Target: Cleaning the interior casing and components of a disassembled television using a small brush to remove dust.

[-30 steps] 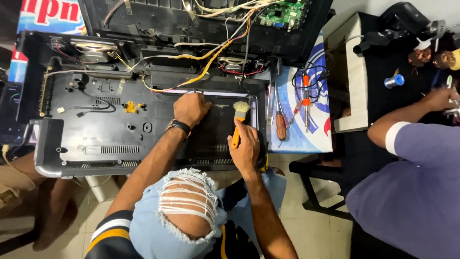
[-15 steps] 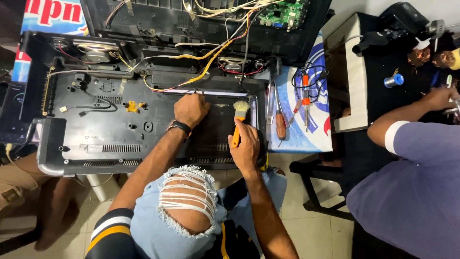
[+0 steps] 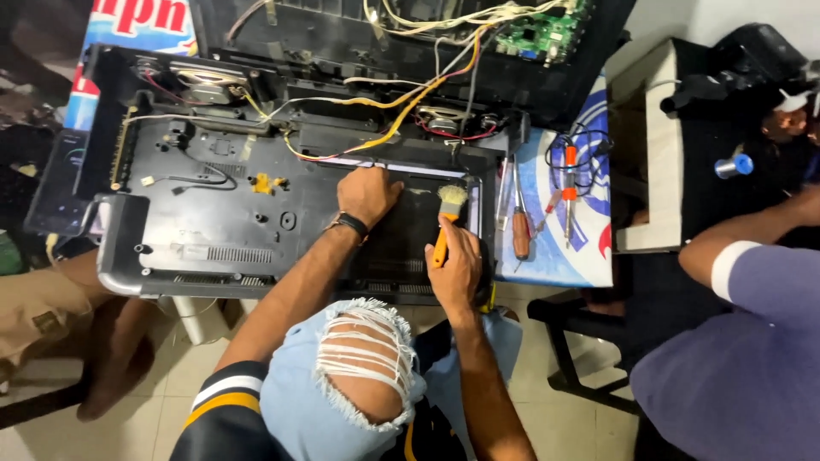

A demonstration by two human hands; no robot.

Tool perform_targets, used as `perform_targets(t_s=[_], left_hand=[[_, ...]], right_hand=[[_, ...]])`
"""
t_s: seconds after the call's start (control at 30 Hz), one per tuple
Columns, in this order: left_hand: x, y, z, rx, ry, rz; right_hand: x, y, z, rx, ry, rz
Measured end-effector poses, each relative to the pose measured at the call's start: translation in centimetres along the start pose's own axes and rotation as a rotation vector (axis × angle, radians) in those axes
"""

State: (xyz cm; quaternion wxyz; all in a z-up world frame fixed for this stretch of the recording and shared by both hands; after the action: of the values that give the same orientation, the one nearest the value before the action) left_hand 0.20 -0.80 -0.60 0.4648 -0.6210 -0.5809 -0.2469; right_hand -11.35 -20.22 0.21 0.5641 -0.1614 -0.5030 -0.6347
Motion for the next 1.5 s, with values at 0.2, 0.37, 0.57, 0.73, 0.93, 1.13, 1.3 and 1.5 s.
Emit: perform_targets(t_s=[0.2, 0.37, 0.57, 0.73, 0.93, 1.13, 1.3, 1.5], left_hand=[[-0.7, 0.7, 1.2, -0.009, -0.006, -0.018], [-1.3, 2.1, 3.7, -0.052, -0.013, 0.043], [1.3, -0.4, 1.4, -0.075, -0.006, 0.042], [-0.7, 1.3, 2.1, -0.046, -0.014, 0.036], [-2.2, 2.6, 3.1, -0.012, -0.041, 0.089], [-2.3, 2.9, 3.4, -0.04, -0.05, 0.087], [-2.2, 2.7, 3.7, -0.022, -0.036, 0.119], [-0.6, 1.5, 3.1, -0.053, -0.055, 0.141]], right_hand=[[0.0, 0.0, 0.1, -0.014, 0.013, -0.014], [0.0, 0.0, -0.3, -0.021, 0.017, 0.0], [-0.2, -0.2, -0.4, -0.057, 0.011, 0.02], [-0.5, -0.2, -0.6, -0.062, 0.015, 0.044], [-0.5, -0.4, -0.8, -0.034, 0.01, 0.023], [-0.6, -0.3, -1.0, -0.02, 0.005, 0.01], [-0.5, -0.6, -0.9, -0.038, 0.007, 0.019], [-0.4, -0.3, -0.7, -0.044, 0.024, 0.022]])
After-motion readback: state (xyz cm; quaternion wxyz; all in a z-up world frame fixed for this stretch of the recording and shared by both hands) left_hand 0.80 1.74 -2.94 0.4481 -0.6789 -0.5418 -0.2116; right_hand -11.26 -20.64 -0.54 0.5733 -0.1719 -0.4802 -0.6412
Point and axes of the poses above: each hand's wrist, its own y-axis towards the middle knuckle, its own x-axis out of the back of the hand, z = x × y, the point moved 1 cm from there along y, towards the middle knuckle, and after that the axes turned 4 degrees about x, right-handed, at the moved point
